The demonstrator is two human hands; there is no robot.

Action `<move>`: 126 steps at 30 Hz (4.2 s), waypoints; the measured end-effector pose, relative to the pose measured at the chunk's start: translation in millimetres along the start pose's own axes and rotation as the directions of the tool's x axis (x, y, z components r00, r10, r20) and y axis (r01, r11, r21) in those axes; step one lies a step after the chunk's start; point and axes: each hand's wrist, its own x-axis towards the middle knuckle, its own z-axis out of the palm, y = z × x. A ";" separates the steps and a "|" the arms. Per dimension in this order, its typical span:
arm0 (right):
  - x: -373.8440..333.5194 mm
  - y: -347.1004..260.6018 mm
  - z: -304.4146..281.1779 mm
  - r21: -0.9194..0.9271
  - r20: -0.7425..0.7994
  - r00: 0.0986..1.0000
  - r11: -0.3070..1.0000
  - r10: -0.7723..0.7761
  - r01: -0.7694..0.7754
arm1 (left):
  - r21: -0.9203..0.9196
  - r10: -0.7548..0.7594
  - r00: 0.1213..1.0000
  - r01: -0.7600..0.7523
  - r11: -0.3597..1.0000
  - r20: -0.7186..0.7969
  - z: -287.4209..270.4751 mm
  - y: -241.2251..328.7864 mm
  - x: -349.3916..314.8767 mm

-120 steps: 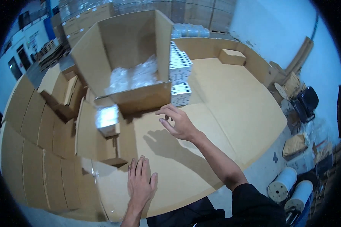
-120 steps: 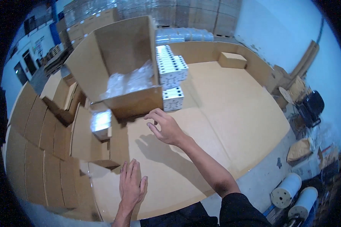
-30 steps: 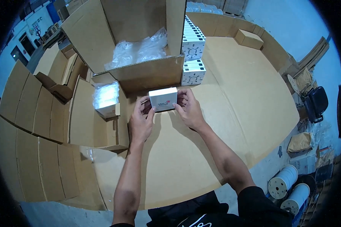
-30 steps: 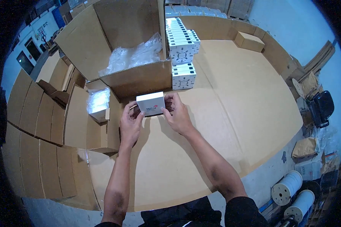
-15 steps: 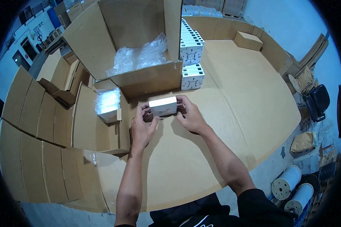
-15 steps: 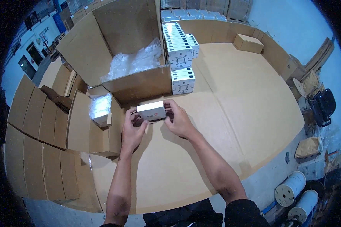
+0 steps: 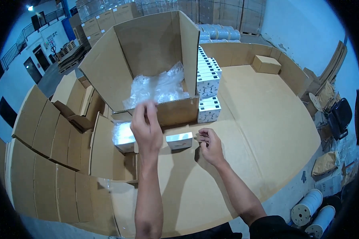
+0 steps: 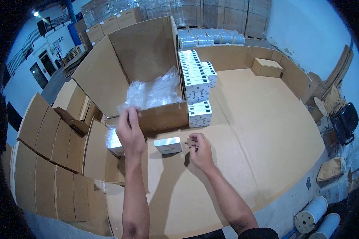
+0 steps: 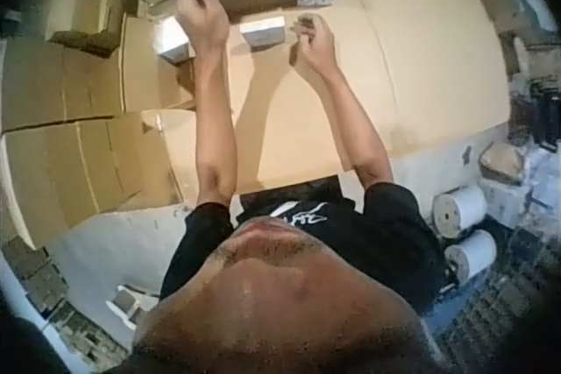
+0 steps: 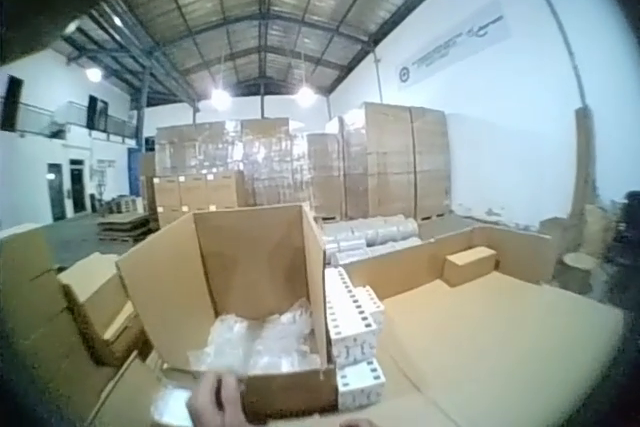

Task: Placing small white product boxes into clear plastic bags and then stacking them inside a larger cardboard shipping box.

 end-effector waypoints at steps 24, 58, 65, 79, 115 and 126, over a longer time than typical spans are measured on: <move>1.9 -21.7 -6.0 -0.023 0.012 1.000 0.999 0.025 -0.025 | 0.065 -0.016 0.085 -0.612 0.788 0.996 72.7 -148.1 199.3; -31.0 -0.9 -1.3 0.125 -0.133 0.987 0.989 0.092 -0.075 | -0.141 -0.057 0.939 0.111 0.984 0.340 -63.4 23.7 157.9; -37.8 -32.3 -7.7 0.550 0.039 0.995 0.830 0.087 -0.094 | -0.446 -0.214 0.908 0.370 0.815 0.361 -62.4 17.7 22.2; -51.6 -50.8 9.2 0.451 0.125 0.973 0.862 0.196 -0.232 | -0.360 -0.525 0.730 0.677 0.642 0.437 -57.2 -30.6 -156.2; -36.4 -52.9 -20.6 0.322 0.323 0.935 0.912 0.146 -0.254 | -0.228 -0.405 0.865 0.476 0.849 0.298 -33.4 -61.7 -148.3; -40.3 -48.7 -12.4 0.291 0.230 0.969 0.944 0.092 -0.159 | -0.321 -0.432 0.829 0.542 0.777 0.354 -36.0 -56.7 -143.6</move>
